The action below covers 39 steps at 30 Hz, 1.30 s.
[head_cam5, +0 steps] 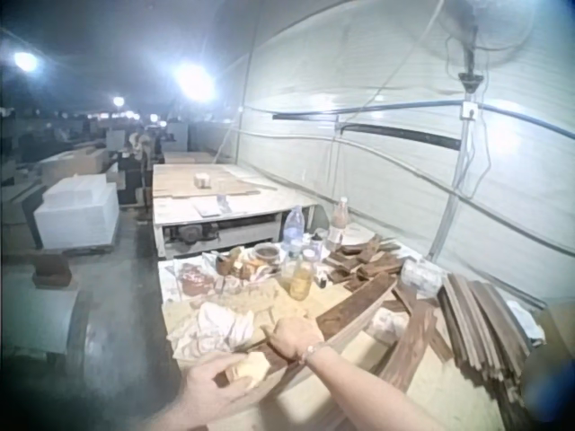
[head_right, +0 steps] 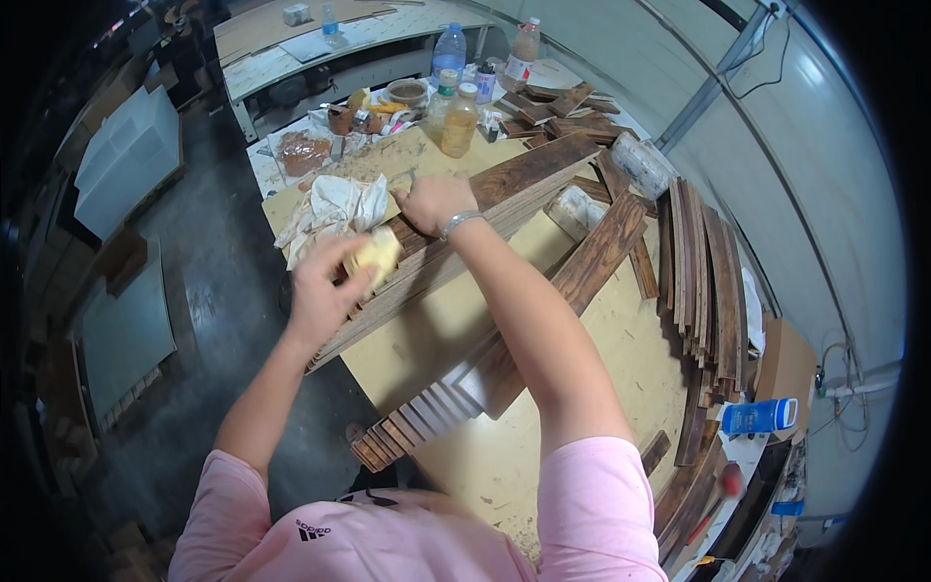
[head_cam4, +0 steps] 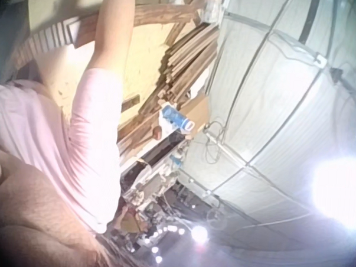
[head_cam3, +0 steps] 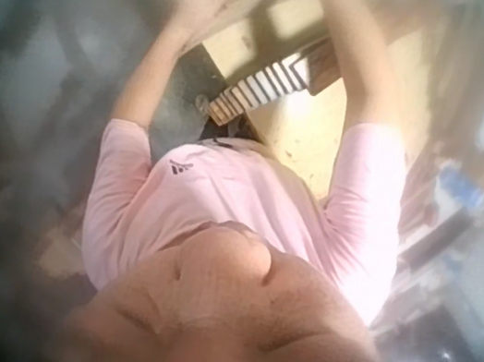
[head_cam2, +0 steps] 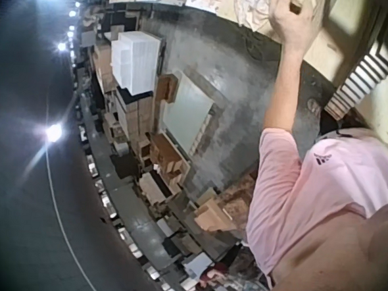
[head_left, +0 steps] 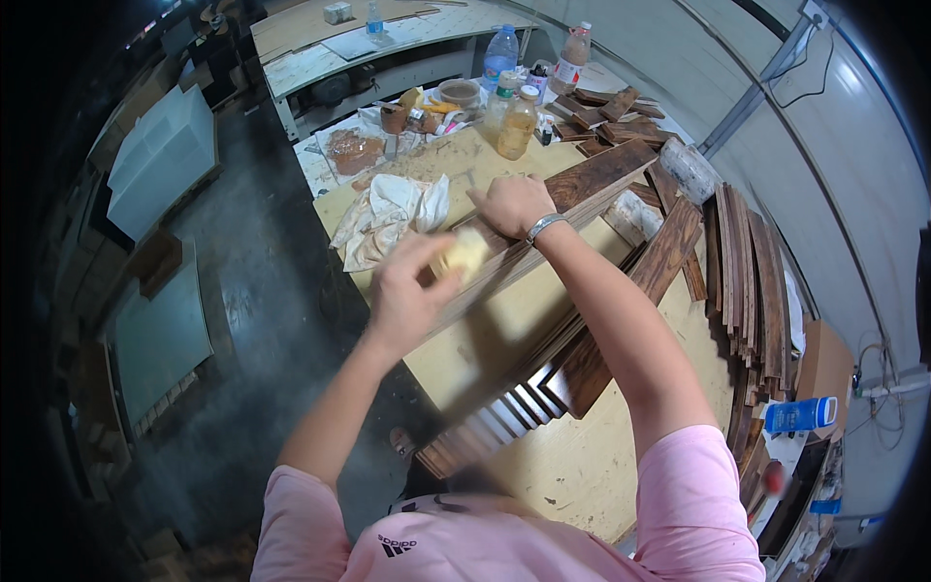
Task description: The person cleans and aligns wooden planks by hand and with a cloth on a workbench, then applies a liquid from a bottle to a sponge to wipe the wooden surfaces.
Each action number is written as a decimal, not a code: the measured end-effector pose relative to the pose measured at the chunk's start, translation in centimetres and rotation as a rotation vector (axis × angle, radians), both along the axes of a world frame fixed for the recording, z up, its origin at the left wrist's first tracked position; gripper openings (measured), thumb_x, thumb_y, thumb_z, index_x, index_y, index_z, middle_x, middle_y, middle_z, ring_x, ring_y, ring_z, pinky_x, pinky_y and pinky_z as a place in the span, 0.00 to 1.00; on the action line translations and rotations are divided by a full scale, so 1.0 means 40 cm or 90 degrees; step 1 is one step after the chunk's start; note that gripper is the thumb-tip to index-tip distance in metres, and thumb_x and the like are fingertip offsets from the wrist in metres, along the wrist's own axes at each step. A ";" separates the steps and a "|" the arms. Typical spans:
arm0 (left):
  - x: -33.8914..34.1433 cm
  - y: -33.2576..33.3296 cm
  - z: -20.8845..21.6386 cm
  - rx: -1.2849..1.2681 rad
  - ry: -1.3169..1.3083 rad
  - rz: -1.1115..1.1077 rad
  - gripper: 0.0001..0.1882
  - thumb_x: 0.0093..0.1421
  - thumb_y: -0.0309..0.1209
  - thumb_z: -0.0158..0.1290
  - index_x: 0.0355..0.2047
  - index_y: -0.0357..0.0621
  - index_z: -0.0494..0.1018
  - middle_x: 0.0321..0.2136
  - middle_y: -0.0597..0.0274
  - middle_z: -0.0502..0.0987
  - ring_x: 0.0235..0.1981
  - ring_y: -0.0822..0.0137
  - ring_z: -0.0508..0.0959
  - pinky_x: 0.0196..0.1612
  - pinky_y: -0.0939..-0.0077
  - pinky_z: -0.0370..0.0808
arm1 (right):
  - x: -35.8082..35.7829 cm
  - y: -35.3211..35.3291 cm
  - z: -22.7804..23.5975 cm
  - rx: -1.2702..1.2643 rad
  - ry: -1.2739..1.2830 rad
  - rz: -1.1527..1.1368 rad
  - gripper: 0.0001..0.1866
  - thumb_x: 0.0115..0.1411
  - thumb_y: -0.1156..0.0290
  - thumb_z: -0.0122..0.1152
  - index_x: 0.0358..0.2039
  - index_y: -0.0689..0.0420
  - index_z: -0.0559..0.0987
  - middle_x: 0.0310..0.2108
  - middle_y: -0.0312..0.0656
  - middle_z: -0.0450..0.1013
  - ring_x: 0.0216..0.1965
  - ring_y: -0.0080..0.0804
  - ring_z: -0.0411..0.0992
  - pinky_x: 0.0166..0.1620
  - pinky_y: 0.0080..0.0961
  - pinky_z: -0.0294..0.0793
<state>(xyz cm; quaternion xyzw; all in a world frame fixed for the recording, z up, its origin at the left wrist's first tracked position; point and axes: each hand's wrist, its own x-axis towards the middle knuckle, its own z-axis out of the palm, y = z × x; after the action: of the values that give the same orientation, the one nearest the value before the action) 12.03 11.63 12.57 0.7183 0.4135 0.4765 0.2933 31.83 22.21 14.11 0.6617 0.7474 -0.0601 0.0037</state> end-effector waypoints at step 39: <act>-0.123 0.031 -0.028 0.201 0.216 -0.049 0.16 0.48 0.29 0.64 0.40 0.51 0.82 0.35 0.61 0.79 0.39 0.59 0.79 0.43 0.66 0.76 | -0.016 -0.016 0.015 0.013 0.047 -0.045 0.25 0.60 0.52 0.48 0.44 0.58 0.81 0.41 0.54 0.79 0.46 0.48 0.77 0.56 0.41 0.67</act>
<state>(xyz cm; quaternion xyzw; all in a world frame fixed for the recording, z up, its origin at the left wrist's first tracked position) 7.09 12.86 11.43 0.8404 0.3495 0.3960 0.1218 31.19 21.56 14.71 0.6849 0.7238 -0.0768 -0.0327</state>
